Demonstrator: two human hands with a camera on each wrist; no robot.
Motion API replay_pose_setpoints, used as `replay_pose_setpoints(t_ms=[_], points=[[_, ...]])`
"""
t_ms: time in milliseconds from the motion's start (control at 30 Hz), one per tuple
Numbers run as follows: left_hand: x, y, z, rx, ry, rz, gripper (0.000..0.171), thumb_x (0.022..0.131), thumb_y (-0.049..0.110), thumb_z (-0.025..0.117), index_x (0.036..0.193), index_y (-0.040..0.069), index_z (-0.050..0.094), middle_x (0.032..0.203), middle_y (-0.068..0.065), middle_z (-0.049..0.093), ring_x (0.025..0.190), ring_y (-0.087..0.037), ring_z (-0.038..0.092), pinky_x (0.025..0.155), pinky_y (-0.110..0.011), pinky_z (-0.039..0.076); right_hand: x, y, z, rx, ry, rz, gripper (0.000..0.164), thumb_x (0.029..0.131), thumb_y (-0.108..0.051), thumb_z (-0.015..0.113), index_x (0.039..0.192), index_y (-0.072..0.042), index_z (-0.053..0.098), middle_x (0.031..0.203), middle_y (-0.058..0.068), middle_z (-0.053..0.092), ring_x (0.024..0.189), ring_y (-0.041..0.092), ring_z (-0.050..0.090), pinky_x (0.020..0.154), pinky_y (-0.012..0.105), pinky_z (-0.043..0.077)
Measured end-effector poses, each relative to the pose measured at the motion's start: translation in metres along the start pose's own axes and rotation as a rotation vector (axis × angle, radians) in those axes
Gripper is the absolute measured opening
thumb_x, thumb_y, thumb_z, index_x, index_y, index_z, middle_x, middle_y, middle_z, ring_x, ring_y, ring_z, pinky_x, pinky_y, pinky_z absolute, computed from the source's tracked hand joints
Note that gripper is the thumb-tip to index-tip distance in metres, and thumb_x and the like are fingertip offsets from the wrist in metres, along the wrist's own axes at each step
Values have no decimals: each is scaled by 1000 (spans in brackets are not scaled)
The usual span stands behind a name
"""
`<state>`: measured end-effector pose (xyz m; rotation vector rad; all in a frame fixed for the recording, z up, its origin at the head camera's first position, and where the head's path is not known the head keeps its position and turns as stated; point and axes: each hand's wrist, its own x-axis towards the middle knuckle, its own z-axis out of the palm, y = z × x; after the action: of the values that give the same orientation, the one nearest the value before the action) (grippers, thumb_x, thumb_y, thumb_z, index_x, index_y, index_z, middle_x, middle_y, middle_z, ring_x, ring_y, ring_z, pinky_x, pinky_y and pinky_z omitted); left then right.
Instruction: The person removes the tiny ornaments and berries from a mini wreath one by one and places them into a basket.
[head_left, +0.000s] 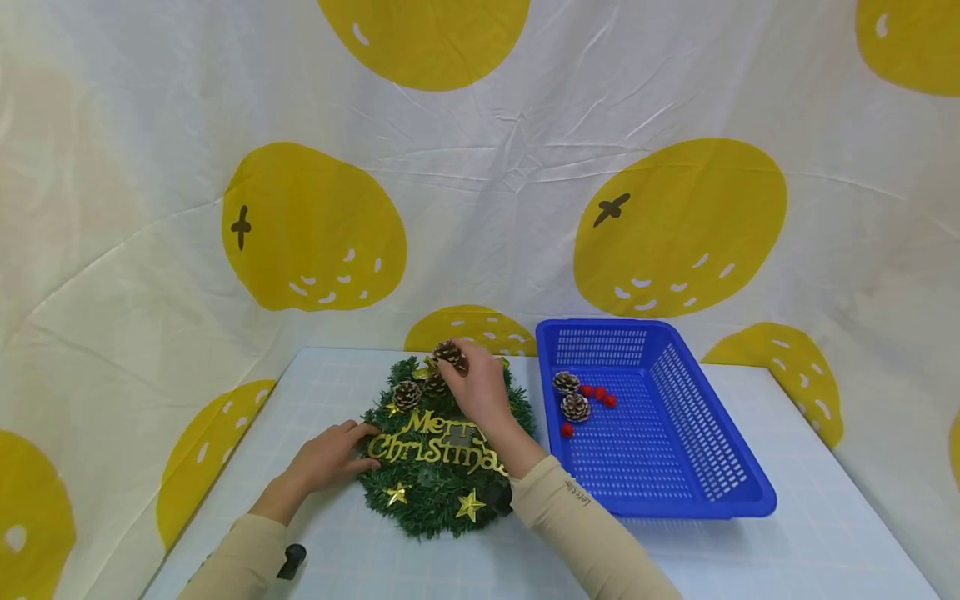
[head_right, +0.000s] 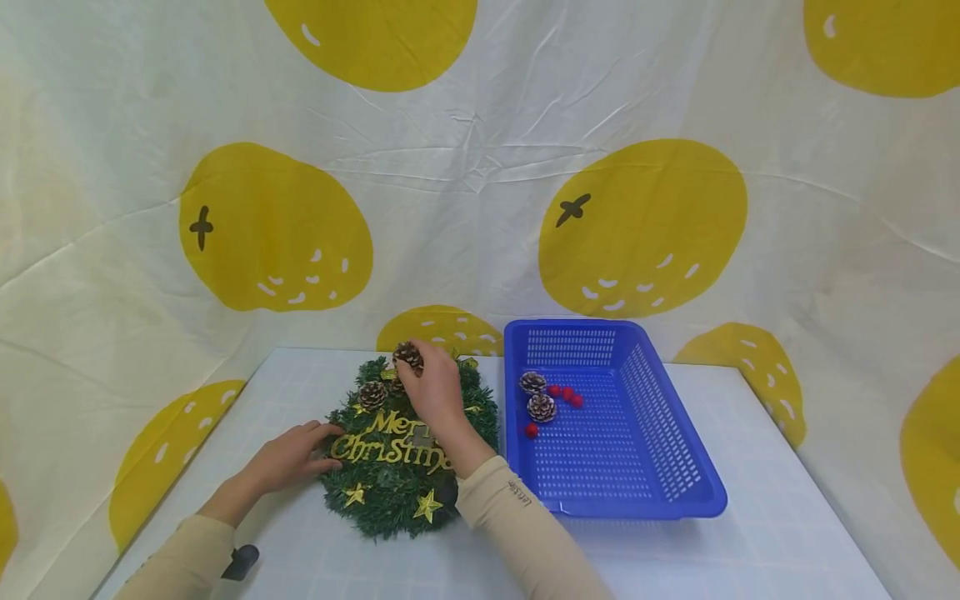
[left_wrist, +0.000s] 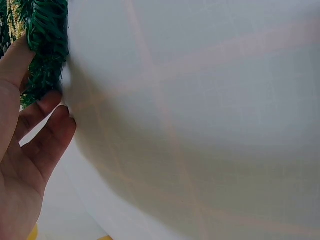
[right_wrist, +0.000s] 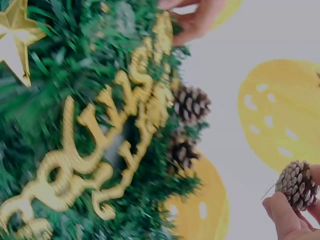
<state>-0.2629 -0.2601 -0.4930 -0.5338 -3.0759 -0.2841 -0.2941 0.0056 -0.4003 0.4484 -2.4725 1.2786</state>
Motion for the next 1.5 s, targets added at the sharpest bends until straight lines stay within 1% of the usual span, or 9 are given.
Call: replay_pose_setpoints(t_ms=[67,167,300,400,700,967,1067,1267,1500], points=[[0,0,-1,-1,5,4,52,76,55,65,117,24,56,98,3,56,88,-18,57,65,-39,48,4,-2,-7,-2,15,-18,42,91,-30,59,129,-11,53,123,10,58,98,22,62,77,32,52],[-1,0,-1,-3,22,20,53,76,55,65,117,22,57,97,2,56,86,-19,57,63,-38,48,10,-4,-16,-6,23,-17,41,90,-29,61,127,-12,56,120,9,60,95,21,64,75,33,53],[-2,1,-2,-3,47,51,54,76,56,64,116,20,57,95,1,56,83,-20,57,60,-39,48,17,-6,-29,12,18,15,42,89,-28,61,128,-12,55,121,10,58,100,23,62,79,33,53],[-2,1,-2,-2,49,53,53,77,56,63,116,20,57,96,1,57,84,-20,57,61,-39,48,22,-6,-39,37,18,42,42,90,-29,61,128,-13,55,123,9,57,105,24,60,82,33,52],[-2,3,-3,-8,10,15,52,76,54,65,117,22,57,98,2,57,88,-19,57,66,-40,49,30,4,-67,42,49,106,43,88,-30,62,128,-15,55,125,9,57,106,23,62,81,35,53],[-2,5,-4,-21,1,7,51,77,52,66,118,23,57,101,1,57,90,-21,58,68,-41,50,33,19,-83,51,72,188,45,89,-35,61,129,-17,53,125,8,58,109,23,60,83,39,52],[-2,5,-4,-17,3,8,51,77,52,66,118,23,57,101,1,57,91,-21,58,68,-41,50,36,26,-86,40,76,216,46,88,-37,61,129,-19,52,124,8,58,109,22,60,81,39,52],[-3,4,-3,-20,7,10,51,77,52,66,118,22,57,101,1,57,90,-20,57,68,-40,49,39,41,-92,-32,97,249,49,86,-39,62,130,-17,52,122,10,60,102,25,62,72,39,53],[-3,3,-3,-25,1,5,52,77,53,65,118,23,56,101,2,57,90,-19,57,67,-39,49,40,57,-102,-96,81,300,48,89,-40,59,130,-18,52,126,9,57,103,26,60,74,40,52]])
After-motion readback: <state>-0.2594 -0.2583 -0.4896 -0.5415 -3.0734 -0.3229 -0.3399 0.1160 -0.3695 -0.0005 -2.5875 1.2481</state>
